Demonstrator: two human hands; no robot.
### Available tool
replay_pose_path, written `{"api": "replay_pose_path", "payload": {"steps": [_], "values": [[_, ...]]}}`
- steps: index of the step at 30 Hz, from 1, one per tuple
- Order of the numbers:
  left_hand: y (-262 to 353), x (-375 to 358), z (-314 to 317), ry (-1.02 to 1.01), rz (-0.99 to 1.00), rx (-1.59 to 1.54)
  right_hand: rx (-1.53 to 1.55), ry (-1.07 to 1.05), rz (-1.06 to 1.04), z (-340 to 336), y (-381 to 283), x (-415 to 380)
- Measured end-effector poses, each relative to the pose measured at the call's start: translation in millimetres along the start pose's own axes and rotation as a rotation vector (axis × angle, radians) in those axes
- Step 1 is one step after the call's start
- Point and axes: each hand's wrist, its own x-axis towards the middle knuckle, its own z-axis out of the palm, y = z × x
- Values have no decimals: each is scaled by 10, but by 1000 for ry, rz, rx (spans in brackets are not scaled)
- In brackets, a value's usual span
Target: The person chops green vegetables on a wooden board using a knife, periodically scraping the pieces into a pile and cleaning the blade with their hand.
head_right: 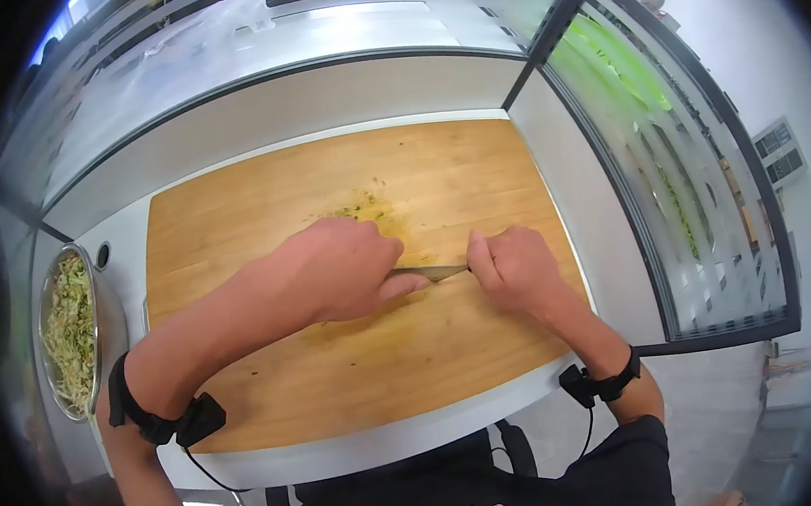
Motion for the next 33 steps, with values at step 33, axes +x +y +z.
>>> {"api": "replay_pose_path", "payload": {"steps": [33], "values": [[-267, 31, 200, 151, 77, -151, -93, -72, 9, -17, 8, 214]]}}
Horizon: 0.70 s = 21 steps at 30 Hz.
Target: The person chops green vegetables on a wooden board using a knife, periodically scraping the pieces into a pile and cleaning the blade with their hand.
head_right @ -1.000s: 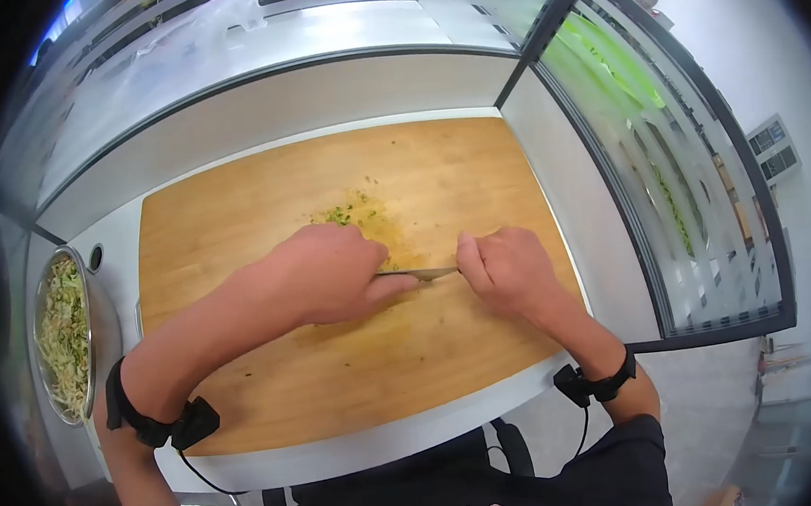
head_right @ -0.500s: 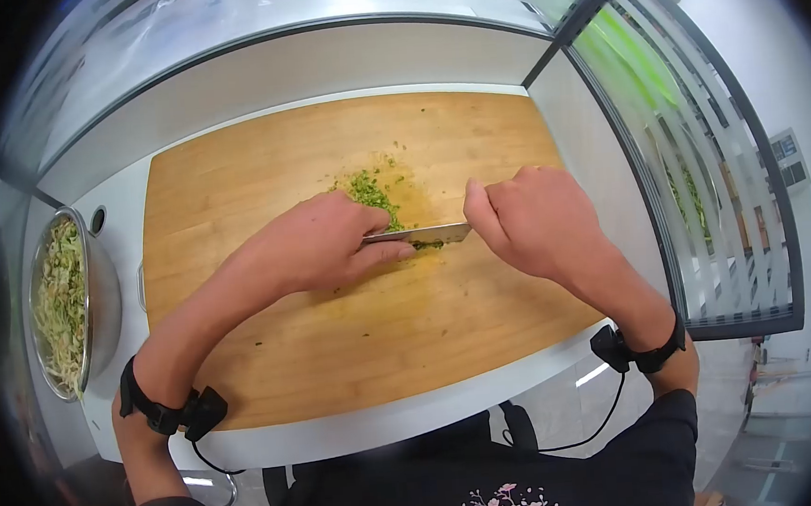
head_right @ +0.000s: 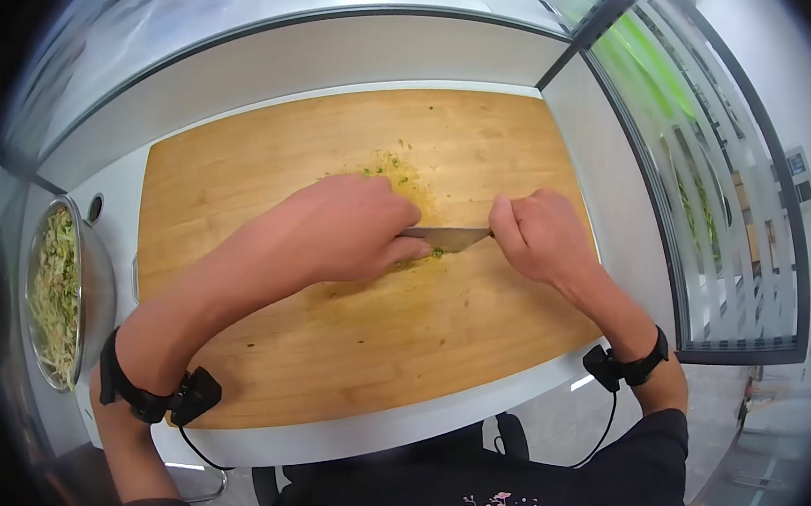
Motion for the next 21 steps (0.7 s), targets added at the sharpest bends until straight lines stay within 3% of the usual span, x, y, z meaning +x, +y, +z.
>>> {"api": "replay_pose_path", "payload": {"steps": [5, 11, 21], "values": [[147, 74, -128, -59, -10, 47, 273, 11, 108, 129, 122, -112], [-28, 3, 48, -51, -59, -49, -54, 92, -94, 32, -19, -7], [-181, -229, 189, 78, -5, -225, -321, -6, -142, -339, -478, 92]]}}
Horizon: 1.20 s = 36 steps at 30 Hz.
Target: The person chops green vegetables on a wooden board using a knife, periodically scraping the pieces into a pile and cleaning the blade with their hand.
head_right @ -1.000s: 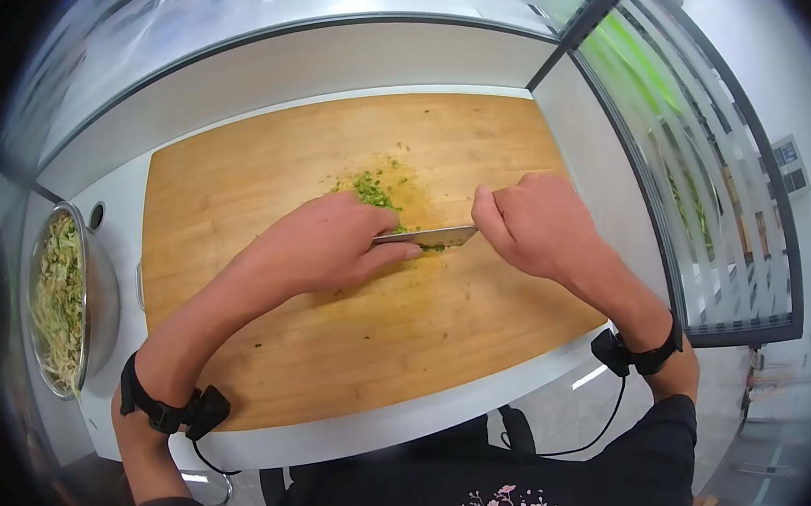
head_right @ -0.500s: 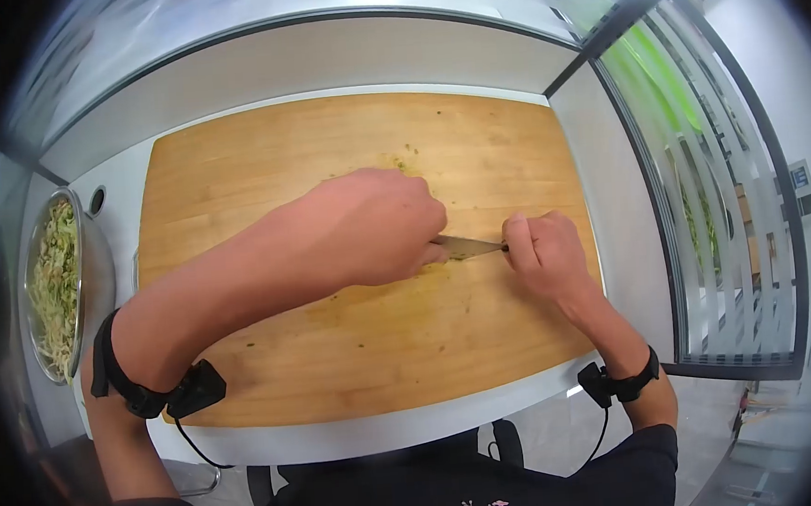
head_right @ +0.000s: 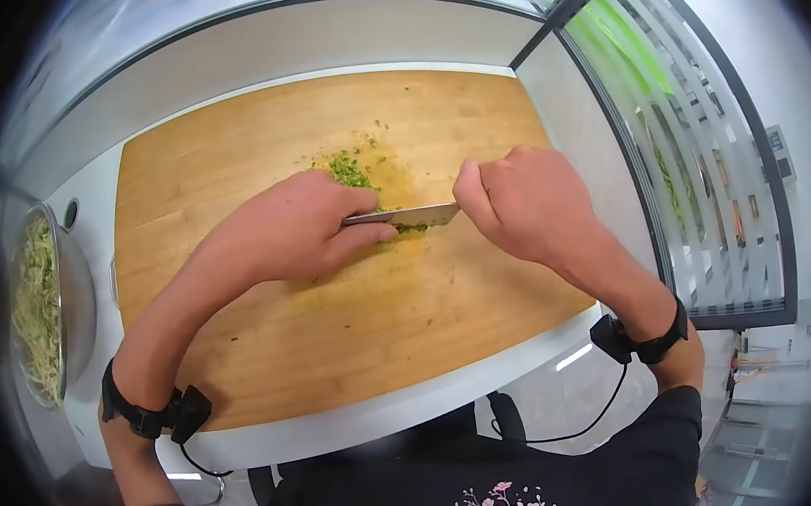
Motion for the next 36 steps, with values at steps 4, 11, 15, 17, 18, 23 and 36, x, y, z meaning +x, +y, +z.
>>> {"api": "replay_pose_path", "payload": {"steps": [4, 11, 15, 17, 18, 23, 36], "values": [[-3, -11, 2, 34, 15, 14, -15, -48, 15, -56, -7, 44], [123, 146, -45, -54, -38, 139, 266, 60, 89, 442, 246, -78], [238, 226, -99, -113, -55, 191, 373, 43, 157, 550, 348, -155], [296, 230, -117, -120, -56, 223, 431, 56, 181, 559, 324, -197], [285, 220, -119, -118, -51, 218, 461, 62, 196, 567, 315, -205], [99, 188, -88, -113, -36, 132, 249, 84, 86, 402, 197, -116], [103, 186, -22, -6, -16, 229, 200, 77, 12, 399, 272, -2]]}}
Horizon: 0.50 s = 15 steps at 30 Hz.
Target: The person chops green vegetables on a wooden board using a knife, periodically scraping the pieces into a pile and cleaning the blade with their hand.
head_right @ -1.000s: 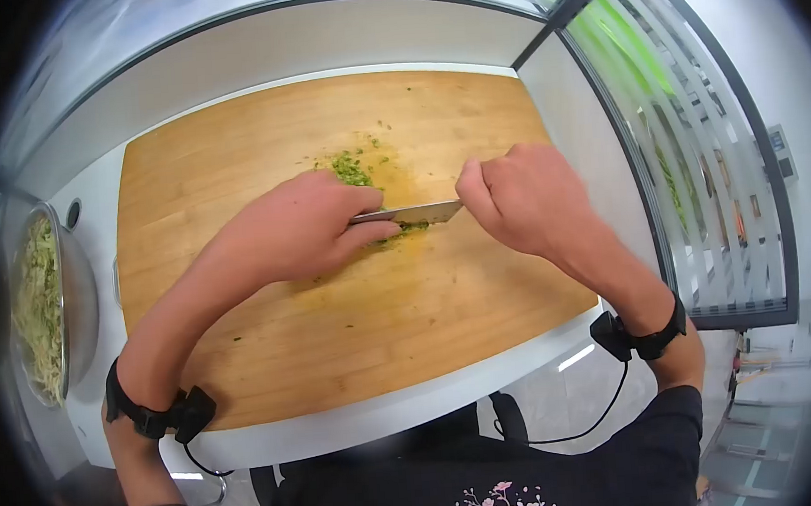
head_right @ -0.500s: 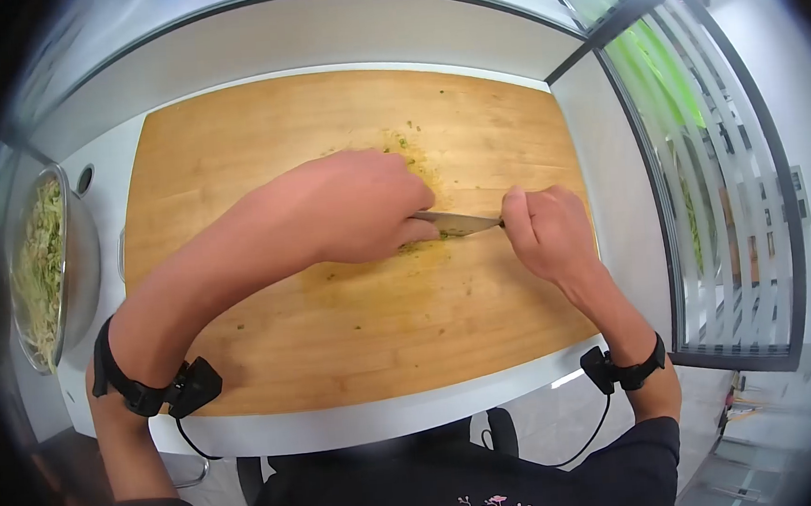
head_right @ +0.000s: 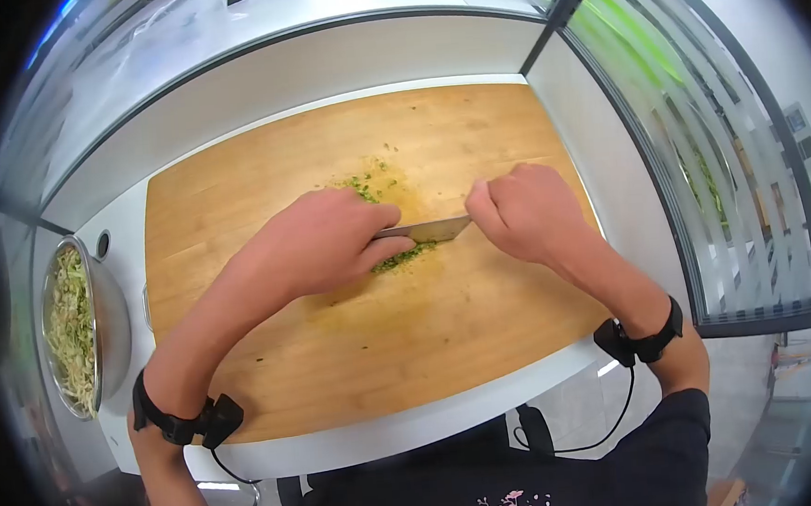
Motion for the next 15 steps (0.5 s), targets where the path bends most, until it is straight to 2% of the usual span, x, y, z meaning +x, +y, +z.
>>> {"api": "replay_pose_path", "payload": {"steps": [3, 8, 12, 15], "values": [[53, 46, -107, -47, 40, 75, 105, 18, 92, 60, 14, -102], [156, 165, -257, -217, 51, 345, 83, 9, 111, 99, 87, -112], [103, 176, -268, -202, -2, 211, 123, -22, 130, 142, 154, -116], [-49, 58, -110, -94, -16, 45, -58, -60, 12, -47, -49, -22]]}}
